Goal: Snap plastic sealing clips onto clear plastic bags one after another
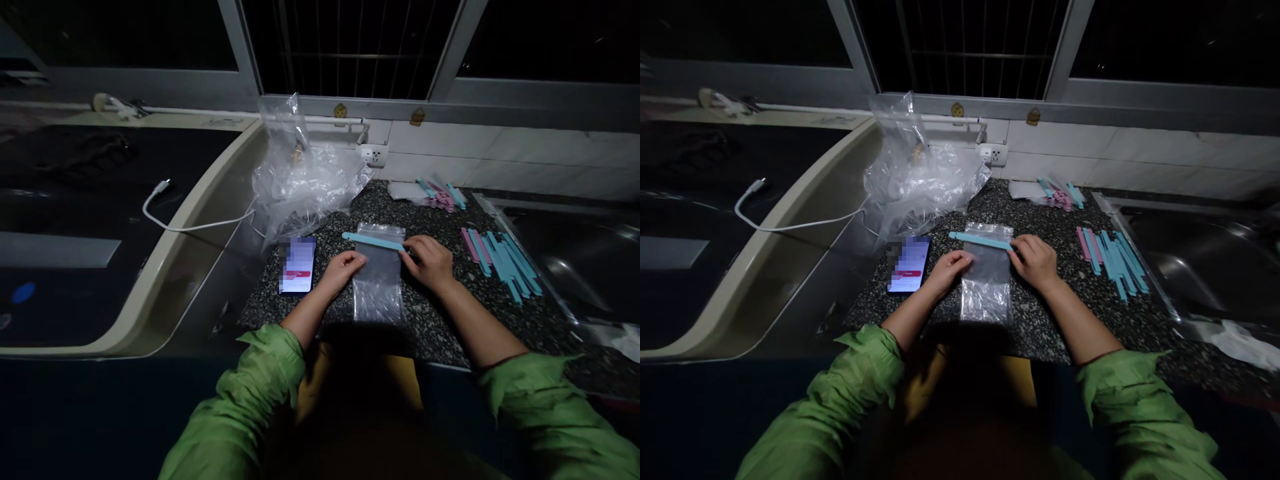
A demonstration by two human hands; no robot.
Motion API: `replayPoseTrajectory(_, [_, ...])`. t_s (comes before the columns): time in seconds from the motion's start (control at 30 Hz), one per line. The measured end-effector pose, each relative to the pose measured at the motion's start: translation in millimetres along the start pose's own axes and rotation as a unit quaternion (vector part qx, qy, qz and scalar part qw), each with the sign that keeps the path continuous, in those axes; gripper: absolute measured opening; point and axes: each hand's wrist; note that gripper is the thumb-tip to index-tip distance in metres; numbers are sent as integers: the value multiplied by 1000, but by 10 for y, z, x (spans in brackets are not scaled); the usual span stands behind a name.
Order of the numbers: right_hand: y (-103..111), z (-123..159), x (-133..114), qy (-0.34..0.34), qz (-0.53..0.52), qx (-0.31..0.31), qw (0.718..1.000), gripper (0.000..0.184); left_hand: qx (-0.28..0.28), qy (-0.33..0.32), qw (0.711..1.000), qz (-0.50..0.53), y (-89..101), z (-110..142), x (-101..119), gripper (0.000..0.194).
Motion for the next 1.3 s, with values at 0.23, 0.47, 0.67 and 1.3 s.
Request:
replayPoseTrajectory(0.23, [21,-80,277,-58,33,-9,998,19,-45,108,993,-27,-143,-37,36,11])
replayPoseTrajectory(0.47, [-111,-84,778,-168,75,-26,983,22,-56,134,984,103,-467,-313,57,14])
replayPoseTrajectory(0.67, [-368,-77,973,-268,75,-21,960,24,30,74,974,214,-606,-664,-127,24])
replayPoseTrajectory(1.3, [-1015,-297,1637,-524,23,215,824,19,96,-111,985,89,-1339,-1944,-314,33])
Point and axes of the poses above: each hand's wrist, its own z-axis away from the middle knuckle, its own y-axis out of the back of the hand, x = y × z, and after that the axes turned 4 degrees about x, right-handed
